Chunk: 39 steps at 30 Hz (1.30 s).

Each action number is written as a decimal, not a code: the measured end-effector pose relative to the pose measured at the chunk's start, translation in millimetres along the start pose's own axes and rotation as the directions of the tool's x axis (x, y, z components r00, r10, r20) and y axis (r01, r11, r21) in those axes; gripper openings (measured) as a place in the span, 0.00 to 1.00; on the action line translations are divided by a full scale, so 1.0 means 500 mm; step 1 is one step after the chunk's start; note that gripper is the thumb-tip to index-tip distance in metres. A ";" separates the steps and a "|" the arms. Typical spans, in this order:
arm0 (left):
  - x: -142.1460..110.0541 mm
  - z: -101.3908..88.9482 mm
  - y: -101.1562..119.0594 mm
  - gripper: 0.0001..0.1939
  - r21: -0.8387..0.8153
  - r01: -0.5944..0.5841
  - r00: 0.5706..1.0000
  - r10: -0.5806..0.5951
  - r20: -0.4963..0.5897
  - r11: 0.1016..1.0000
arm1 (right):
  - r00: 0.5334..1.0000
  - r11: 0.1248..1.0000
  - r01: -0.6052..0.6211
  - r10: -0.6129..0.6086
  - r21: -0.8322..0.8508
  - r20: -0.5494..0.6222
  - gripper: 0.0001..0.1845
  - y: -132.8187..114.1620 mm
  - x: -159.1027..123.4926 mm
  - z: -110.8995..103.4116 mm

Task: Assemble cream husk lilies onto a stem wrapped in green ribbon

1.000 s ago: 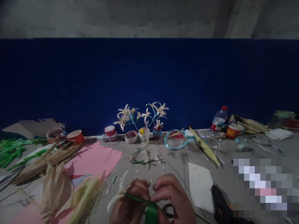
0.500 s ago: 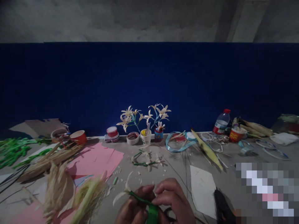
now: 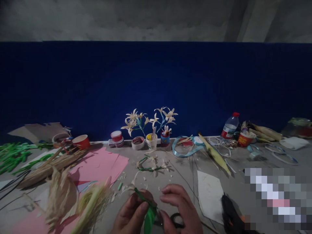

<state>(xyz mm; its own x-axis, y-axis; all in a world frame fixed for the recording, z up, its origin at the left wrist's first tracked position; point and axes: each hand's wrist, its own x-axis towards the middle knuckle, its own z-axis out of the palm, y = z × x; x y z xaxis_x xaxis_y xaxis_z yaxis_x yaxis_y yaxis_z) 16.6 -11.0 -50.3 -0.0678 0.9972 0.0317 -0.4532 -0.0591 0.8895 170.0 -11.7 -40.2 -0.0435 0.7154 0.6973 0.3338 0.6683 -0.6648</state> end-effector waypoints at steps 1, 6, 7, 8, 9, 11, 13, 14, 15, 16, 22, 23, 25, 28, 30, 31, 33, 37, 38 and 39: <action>0.003 -0.003 0.002 0.15 0.015 0.021 0.999 -0.020 -0.026 1.000 | 0.999 0.999 -0.033 0.034 0.013 -0.042 0.16 0.000 -0.002 0.001; 0.024 -0.019 0.006 0.15 0.117 0.096 0.995 -0.097 0.005 0.989 | 0.929 0.917 -0.305 0.346 0.256 -0.131 0.05 0.005 -0.014 0.009; 0.030 -0.021 0.005 0.15 0.124 0.106 0.994 -0.110 0.024 0.987 | 0.903 0.881 -0.371 0.416 0.294 -0.110 0.06 0.007 -0.016 0.010; 0.036 -0.022 0.003 0.15 0.132 0.115 0.992 -0.121 0.042 0.985 | 0.876 0.846 -0.431 0.475 0.312 -0.078 0.07 0.010 -0.018 0.011; 0.042 -0.024 0.001 0.16 0.159 0.113 0.991 -0.124 0.060 0.981 | 0.852 0.817 -0.481 0.521 0.319 -0.048 0.09 0.012 -0.019 0.011; 0.055 -0.027 -0.005 0.17 0.267 0.091 0.985 -0.126 0.117 0.959 | 0.824 0.779 -0.537 0.567 0.323 0.002 0.10 0.016 -0.018 0.013; 0.069 -0.033 -0.011 0.16 0.391 0.065 0.974 -0.143 0.175 0.918 | 0.808 0.756 -0.549 0.589 0.358 -0.006 0.11 0.018 -0.014 0.016; 0.077 -0.037 -0.014 0.15 0.441 0.054 0.970 -0.152 0.192 0.896 | 0.799 0.743 -0.550 0.601 0.381 -0.020 0.12 0.018 -0.012 0.019; 0.084 -0.042 -0.017 0.13 0.480 0.047 0.967 -0.160 0.199 0.876 | 0.789 0.731 -0.553 0.613 0.399 -0.030 0.13 0.019 -0.010 0.021; 0.092 -0.049 -0.021 0.12 0.516 0.042 0.966 -0.167 0.199 0.856 | 0.781 0.721 -0.559 0.624 0.409 -0.034 0.13 0.020 -0.009 0.024; 0.122 -0.078 -0.030 0.05 0.756 -0.030 0.958 -0.198 0.209 0.654 | 0.733 0.633 -0.619 0.678 0.464 0.053 0.14 0.035 -0.009 0.027; 0.124 -0.080 -0.028 0.05 0.788 -0.050 0.958 -0.193 0.212 0.614 | 0.722 0.609 -0.632 0.688 0.480 0.078 0.14 0.038 -0.010 0.025; 0.123 -0.079 -0.018 0.06 0.841 -0.094 0.961 -0.171 0.216 0.533 | 0.703 0.566 -0.648 0.701 0.510 0.116 0.16 0.042 -0.010 0.022; 0.109 -0.068 0.006 0.09 0.888 -0.152 0.969 -0.112 0.220 0.433 | 0.688 0.524 -0.649 0.713 0.551 0.132 0.17 0.043 -0.010 0.018; 0.094 -0.056 0.025 0.09 0.892 -0.203 0.968 -0.054 0.244 0.404 | 0.675 0.495 -0.648 0.725 0.579 0.135 0.17 0.041 -0.010 0.019; 0.087 -0.049 0.032 0.08 0.880 -0.251 0.961 -0.007 0.278 0.403 | 0.663 0.473 -0.650 0.735 0.595 0.141 0.18 0.038 -0.009 0.021; 0.076 -0.036 0.043 0.05 0.786 -0.443 0.891 0.117 0.438 0.432 | 0.636 0.413 -0.656 0.753 0.632 0.167 0.19 0.031 -0.006 0.025; 0.075 -0.018 0.046 0.07 0.632 -0.650 0.754 0.253 0.606 0.421 | 0.618 0.332 -0.643 0.757 0.690 0.211 0.18 0.021 0.003 0.033; 0.077 -0.017 0.044 0.06 0.631 -0.656 0.750 0.262 0.608 0.414 | 0.621 0.334 -0.638 0.756 0.694 0.207 0.18 0.021 0.005 0.034; 0.079 -0.018 0.042 0.07 0.636 -0.653 0.754 0.266 0.601 0.411 | 0.624 0.340 -0.634 0.755 0.694 0.200 0.18 0.022 0.006 0.034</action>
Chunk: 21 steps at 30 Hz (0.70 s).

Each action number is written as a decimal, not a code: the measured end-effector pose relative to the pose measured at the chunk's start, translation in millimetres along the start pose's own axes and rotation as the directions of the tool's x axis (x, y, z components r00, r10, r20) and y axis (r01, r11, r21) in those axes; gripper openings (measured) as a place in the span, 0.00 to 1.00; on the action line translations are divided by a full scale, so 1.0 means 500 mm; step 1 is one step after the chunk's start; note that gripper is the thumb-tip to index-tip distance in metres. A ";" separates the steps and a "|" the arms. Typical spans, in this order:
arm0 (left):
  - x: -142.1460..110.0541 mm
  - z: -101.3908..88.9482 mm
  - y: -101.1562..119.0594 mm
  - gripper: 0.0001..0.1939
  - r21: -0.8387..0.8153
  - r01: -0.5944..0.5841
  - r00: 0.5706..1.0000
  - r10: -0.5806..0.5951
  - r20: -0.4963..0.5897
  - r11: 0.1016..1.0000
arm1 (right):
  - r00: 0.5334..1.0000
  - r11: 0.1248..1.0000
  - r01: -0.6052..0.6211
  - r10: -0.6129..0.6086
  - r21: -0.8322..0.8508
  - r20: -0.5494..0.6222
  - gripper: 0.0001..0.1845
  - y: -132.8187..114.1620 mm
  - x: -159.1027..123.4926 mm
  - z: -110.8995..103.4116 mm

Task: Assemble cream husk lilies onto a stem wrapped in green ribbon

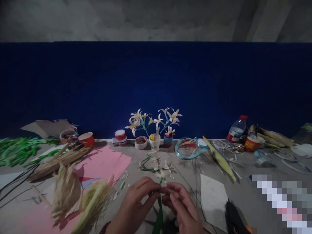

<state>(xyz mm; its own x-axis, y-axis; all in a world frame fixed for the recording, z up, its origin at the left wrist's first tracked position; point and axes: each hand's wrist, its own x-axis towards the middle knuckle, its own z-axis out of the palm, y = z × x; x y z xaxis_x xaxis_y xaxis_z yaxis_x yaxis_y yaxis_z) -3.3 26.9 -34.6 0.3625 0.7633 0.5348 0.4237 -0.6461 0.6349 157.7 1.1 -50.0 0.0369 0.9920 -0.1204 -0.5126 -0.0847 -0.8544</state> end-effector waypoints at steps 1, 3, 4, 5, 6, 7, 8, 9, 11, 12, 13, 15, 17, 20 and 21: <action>-0.001 0.002 -0.004 0.07 0.006 0.017 1.000 -0.017 -0.007 1.000 | 1.000 1.000 0.005 -0.005 -0.008 -0.004 0.18 0.000 0.001 -0.002; -0.005 0.005 -0.015 0.08 0.022 0.088 0.996 -0.088 -0.013 0.996 | 1.000 0.999 0.012 -0.013 -0.030 -0.017 0.18 -0.001 0.004 -0.009; -0.008 0.007 -0.020 0.08 0.031 0.134 0.991 -0.134 -0.013 0.990 | 1.000 0.999 0.015 -0.016 -0.046 -0.024 0.18 -0.002 0.004 -0.013; -0.012 0.008 -0.026 0.08 0.040 0.182 0.983 -0.182 -0.005 0.982 | 0.999 0.998 0.016 -0.018 -0.066 -0.030 0.18 -0.003 0.005 -0.017; -0.015 0.008 -0.031 0.08 0.052 0.228 0.973 -0.229 0.010 0.972 | 0.999 0.996 0.019 -0.022 -0.092 -0.037 0.18 -0.005 0.005 -0.021; -0.019 0.008 -0.036 0.09 0.072 0.269 0.962 -0.271 0.030 0.961 | 0.998 0.992 0.032 -0.038 -0.123 -0.047 0.18 -0.007 0.004 -0.024; -0.022 0.007 -0.041 0.09 0.103 0.300 0.951 -0.307 0.048 0.948 | 0.996 0.986 0.055 -0.064 -0.158 -0.056 0.18 -0.010 0.004 -0.027; -0.025 0.004 -0.045 0.09 0.149 0.324 0.940 -0.335 0.061 0.934 | 0.994 0.978 0.080 -0.094 -0.195 -0.062 0.17 -0.014 0.003 -0.030; -0.031 -0.005 -0.050 0.07 0.264 0.354 0.920 -0.385 0.073 0.897 | 0.987 0.957 0.130 -0.151 -0.260 -0.060 0.16 -0.023 0.002 -0.033; -0.034 -0.010 -0.052 0.06 0.316 0.365 0.912 -0.405 0.068 0.876 | 0.984 0.948 0.148 -0.169 -0.280 -0.051 0.16 -0.028 0.002 -0.033; -0.037 -0.017 -0.054 0.04 0.351 0.374 0.907 -0.417 0.053 0.858 | 0.983 0.943 0.158 -0.177 -0.292 -0.040 0.15 -0.031 0.001 -0.032; -0.041 -0.030 -0.055 0.05 0.353 0.405 0.902 -0.432 -0.004 0.843 | 0.985 0.942 0.157 -0.169 -0.297 -0.016 0.15 -0.033 0.001 -0.028; -0.043 -0.042 -0.054 0.10 0.246 0.455 0.888 -0.456 -0.055 0.856 | 0.989 0.947 0.145 -0.150 -0.287 0.004 0.16 -0.027 0.001 -0.023; -0.041 -0.059 -0.050 0.13 0.006 0.478 0.873 -0.474 -0.116 0.878 | 0.990 0.951 0.140 -0.137 -0.274 0.032 0.17 -0.011 0.002 -0.019; -0.039 -0.065 -0.048 0.13 -0.026 0.449 0.881 -0.447 -0.154 0.893 | 0.988 0.948 0.151 -0.144 -0.280 0.046 0.17 -0.006 0.003 -0.019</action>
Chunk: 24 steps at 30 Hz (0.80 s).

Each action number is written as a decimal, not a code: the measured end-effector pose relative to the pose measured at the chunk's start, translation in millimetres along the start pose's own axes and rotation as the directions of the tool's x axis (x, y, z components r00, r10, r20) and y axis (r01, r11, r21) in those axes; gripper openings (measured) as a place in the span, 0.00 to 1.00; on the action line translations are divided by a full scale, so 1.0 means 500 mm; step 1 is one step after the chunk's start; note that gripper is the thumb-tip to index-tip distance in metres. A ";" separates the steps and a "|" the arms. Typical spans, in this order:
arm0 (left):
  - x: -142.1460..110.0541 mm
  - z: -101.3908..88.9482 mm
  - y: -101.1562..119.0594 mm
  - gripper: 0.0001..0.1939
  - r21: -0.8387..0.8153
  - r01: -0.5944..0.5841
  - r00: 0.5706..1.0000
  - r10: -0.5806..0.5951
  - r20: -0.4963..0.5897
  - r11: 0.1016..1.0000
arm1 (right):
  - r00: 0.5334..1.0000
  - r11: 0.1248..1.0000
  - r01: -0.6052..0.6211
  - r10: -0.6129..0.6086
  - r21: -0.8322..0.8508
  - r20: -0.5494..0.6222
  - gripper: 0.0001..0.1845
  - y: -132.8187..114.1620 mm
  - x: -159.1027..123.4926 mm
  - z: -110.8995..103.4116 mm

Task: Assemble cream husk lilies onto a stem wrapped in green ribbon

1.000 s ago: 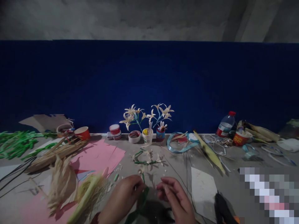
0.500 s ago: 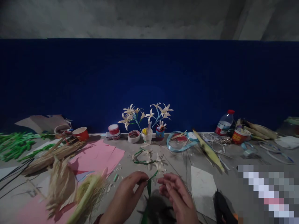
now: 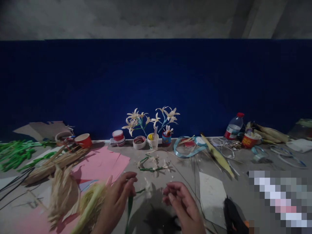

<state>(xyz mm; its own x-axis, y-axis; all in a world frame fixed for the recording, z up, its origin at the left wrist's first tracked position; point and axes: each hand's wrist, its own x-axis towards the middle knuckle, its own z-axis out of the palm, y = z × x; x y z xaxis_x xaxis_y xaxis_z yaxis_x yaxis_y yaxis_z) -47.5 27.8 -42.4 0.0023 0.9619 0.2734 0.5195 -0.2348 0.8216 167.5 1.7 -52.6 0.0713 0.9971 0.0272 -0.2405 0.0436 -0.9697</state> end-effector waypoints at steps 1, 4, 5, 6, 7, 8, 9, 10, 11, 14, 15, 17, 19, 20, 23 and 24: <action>0.002 -0.005 0.003 0.12 -0.008 -0.047 0.998 0.046 -0.038 0.999 | 1.000 1.000 0.018 -0.018 -0.017 0.014 0.17 0.004 0.000 0.001; 0.013 -0.014 0.018 0.13 -0.031 -0.161 0.987 0.160 -0.023 0.986 | 0.989 0.978 0.118 -0.101 -0.174 0.104 0.12 0.003 0.002 0.009; 0.016 -0.014 0.024 0.15 -0.093 -0.160 0.987 0.162 0.013 0.983 | 0.977 0.948 0.178 -0.138 -0.264 0.162 0.11 0.000 0.004 0.015; 0.020 -0.013 0.030 0.16 -0.175 -0.141 0.987 0.152 0.048 0.974 | 0.957 0.898 0.250 -0.172 -0.363 0.236 0.10 -0.005 0.008 0.023; 0.024 -0.010 0.036 0.17 -0.265 -0.111 0.988 0.136 0.078 0.958 | 0.927 0.828 0.330 -0.194 -0.454 0.321 0.13 -0.009 0.014 0.032; 0.027 -0.008 0.042 0.17 -0.354 -0.080 0.987 0.123 0.101 0.932 | 0.893 0.747 0.404 -0.195 -0.529 0.406 0.16 -0.014 0.022 0.043; 0.030 -0.005 0.048 0.18 -0.437 -0.051 0.987 0.113 0.117 0.898 | 0.859 0.666 0.465 -0.179 -0.583 0.480 0.20 -0.017 0.030 0.054; 0.032 -0.002 0.052 0.18 -0.514 -0.026 0.985 0.108 0.131 0.858 | 0.831 0.601 0.508 -0.152 -0.617 0.535 0.23 -0.019 0.039 0.064; 0.034 0.000 0.056 0.18 -0.583 -0.003 0.984 0.108 0.144 0.812 | 0.810 0.554 0.535 -0.123 -0.637 0.573 0.25 -0.020 0.048 0.074; 0.035 0.002 0.063 0.18 -0.734 0.056 0.983 0.091 0.159 0.677 | 0.765 0.500 0.586 -0.082 -0.637 0.639 0.19 -0.019 0.067 0.091; 0.034 0.001 0.064 0.18 -0.763 0.068 0.985 0.080 0.155 0.643 | 0.756 0.498 0.594 -0.078 -0.632 0.650 0.13 -0.020 0.069 0.093; 0.034 -0.006 0.066 0.18 -0.803 0.078 0.989 0.057 0.138 0.591 | 0.757 0.499 0.591 -0.072 -0.633 0.650 0.07 -0.024 0.067 0.094; 0.039 -0.017 0.067 0.18 -0.837 0.065 0.995 0.031 0.097 0.544 | 0.761 0.501 0.582 -0.058 -0.640 0.646 0.09 -0.030 0.062 0.093; 0.043 -0.025 0.067 0.17 -0.849 0.047 0.998 0.013 0.063 0.526 | 0.763 0.504 0.577 -0.050 -0.643 0.645 0.10 -0.032 0.060 0.091; 0.060 -0.049 0.064 0.16 -0.799 -0.088 0.989 -0.044 -0.142 0.594 | 0.787 0.515 0.548 -0.051 -0.659 0.615 0.10 -0.030 0.064 0.083; 0.065 -0.057 0.061 0.15 -0.757 -0.145 0.972 -0.053 -0.230 0.637 | 0.805 0.521 0.532 -0.066 -0.668 0.590 0.10 -0.026 0.069 0.079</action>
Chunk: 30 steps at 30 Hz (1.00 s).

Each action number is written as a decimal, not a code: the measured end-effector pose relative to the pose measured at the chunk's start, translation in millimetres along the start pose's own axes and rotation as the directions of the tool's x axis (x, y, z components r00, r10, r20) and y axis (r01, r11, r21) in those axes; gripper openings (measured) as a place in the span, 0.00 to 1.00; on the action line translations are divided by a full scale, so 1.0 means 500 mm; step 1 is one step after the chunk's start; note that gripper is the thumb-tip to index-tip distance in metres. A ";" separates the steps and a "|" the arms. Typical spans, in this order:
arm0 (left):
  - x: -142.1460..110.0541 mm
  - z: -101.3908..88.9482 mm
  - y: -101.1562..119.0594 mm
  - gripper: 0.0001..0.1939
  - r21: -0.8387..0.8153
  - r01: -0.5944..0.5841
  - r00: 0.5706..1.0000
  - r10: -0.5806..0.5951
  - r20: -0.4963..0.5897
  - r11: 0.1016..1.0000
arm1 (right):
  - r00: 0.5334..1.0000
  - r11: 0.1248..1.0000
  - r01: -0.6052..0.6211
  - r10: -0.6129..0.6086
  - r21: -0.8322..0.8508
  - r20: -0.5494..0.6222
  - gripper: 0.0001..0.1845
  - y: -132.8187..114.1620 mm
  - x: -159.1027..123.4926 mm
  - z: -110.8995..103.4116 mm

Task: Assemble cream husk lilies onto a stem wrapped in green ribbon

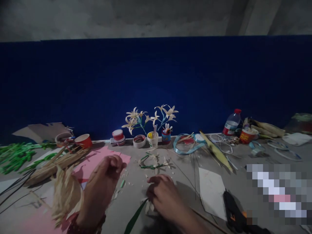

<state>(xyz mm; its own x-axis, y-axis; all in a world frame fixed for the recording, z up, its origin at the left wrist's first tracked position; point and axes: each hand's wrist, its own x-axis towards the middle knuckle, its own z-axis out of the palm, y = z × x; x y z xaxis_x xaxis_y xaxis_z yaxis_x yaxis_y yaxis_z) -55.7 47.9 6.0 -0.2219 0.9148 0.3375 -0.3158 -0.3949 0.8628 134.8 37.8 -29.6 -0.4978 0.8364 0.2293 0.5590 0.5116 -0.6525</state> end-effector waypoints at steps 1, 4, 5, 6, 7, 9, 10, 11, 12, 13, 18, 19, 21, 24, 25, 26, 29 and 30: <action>0.005 -0.006 0.003 0.12 0.052 -0.049 0.998 0.051 -0.042 0.997 | 0.999 1.000 -0.019 0.019 0.008 -0.038 0.11 0.009 0.002 0.000; 0.001 -0.019 0.006 0.06 0.362 -0.121 0.993 0.109 0.055 0.924 | 0.985 0.997 -0.057 0.065 0.058 -0.160 0.13 0.036 0.012 -0.002; -0.006 -0.020 0.005 0.05 0.489 -0.139 0.985 0.070 0.156 0.861 | 0.979 0.995 -0.059 0.073 0.081 -0.192 0.13 0.043 0.015 -0.004; -0.017 -0.019 0.002 0.06 0.601 -0.163 0.965 0.000 0.261 0.782 | 0.973 0.993 -0.057 0.079 0.105 -0.218 0.13 0.048 0.019 -0.007; -0.029 -0.017 -0.002 0.07 0.679 -0.182 0.934 -0.091 0.346 0.711 | 0.968 0.990 -0.051 0.081 0.128 -0.239 0.14 0.051 0.022 -0.010; -0.056 -0.007 -0.018 0.13 0.771 -0.200 0.872 -0.249 0.421 0.604 | 0.960 0.984 -0.033 0.079 0.173 -0.268 0.15 0.052 0.025 -0.015; -0.069 -0.001 -0.029 0.17 0.804 -0.207 0.858 -0.291 0.423 0.557 | 0.958 0.981 -0.023 0.077 0.194 -0.276 0.15 0.051 0.025 -0.017; -0.080 0.005 -0.041 0.21 0.824 -0.215 0.855 -0.307 0.418 0.523 | 0.957 0.977 -0.015 0.076 0.212 -0.281 0.14 0.049 0.023 -0.017; -0.088 0.012 -0.055 0.22 0.831 -0.209 0.859 -0.310 0.408 0.515 | 0.956 0.974 -0.011 0.077 0.227 -0.284 0.14 0.047 0.021 -0.017; -0.093 0.018 -0.067 0.21 0.811 -0.188 0.858 -0.309 0.410 0.554 | 0.955 0.971 -0.011 0.082 0.240 -0.287 0.13 0.045 0.018 -0.016; -0.062 0.026 -0.079 0.08 0.623 0.014 0.895 -0.288 0.341 0.782 | 0.944 0.958 -0.029 0.120 0.287 -0.306 0.10 0.050 -0.009 -0.021; -0.051 0.022 -0.070 0.07 0.591 0.050 0.904 -0.288 0.316 0.805 | 0.938 0.954 -0.031 0.130 0.297 -0.321 0.10 0.056 -0.016 -0.025; -0.031 0.012 -0.052 0.04 0.490 0.152 0.921 -0.303 0.245 0.859 | 0.914 0.945 -0.041 0.166 0.324 -0.370 0.10 0.070 -0.031 -0.030; -0.026 0.001 -0.046 0.09 0.250 0.344 0.917 -0.381 0.117 0.905 | 0.868 0.923 -0.062 0.238 0.380 -0.435 0.11 0.085 -0.051 -0.024; -0.031 0.001 -0.051 0.10 0.163 0.402 0.905 -0.418 0.082 0.901 | 0.860 0.915 -0.067 0.255 0.397 -0.442 0.11 0.086 -0.056 -0.017; -0.038 0.003 -0.060 0.10 0.084 0.449 0.889 -0.454 0.056 0.889 | 0.855 0.907 -0.063 0.264 0.416 -0.446 0.10 0.083 -0.059 -0.010; -0.068 0.021 -0.084 0.07 -0.112 0.545 0.838 -0.545 0.036 0.831 | 0.853 0.853 -0.001 0.274 0.522 -0.445 0.08 0.065 -0.060 0.014; -0.077 0.029 -0.088 0.06 -0.204 0.574 0.814 -0.579 0.044 0.793 | 0.853 0.825 0.015 0.284 0.564 -0.438 0.08 0.058 -0.058 0.019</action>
<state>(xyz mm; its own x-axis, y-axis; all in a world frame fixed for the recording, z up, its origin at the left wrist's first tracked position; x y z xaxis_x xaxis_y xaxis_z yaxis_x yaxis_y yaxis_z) -19.8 31.1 -39.5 0.0423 0.9772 -0.2082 -0.5658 0.1952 0.8011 159.1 26.5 -62.3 0.0247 0.9447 0.3270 0.0794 0.3242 -0.9427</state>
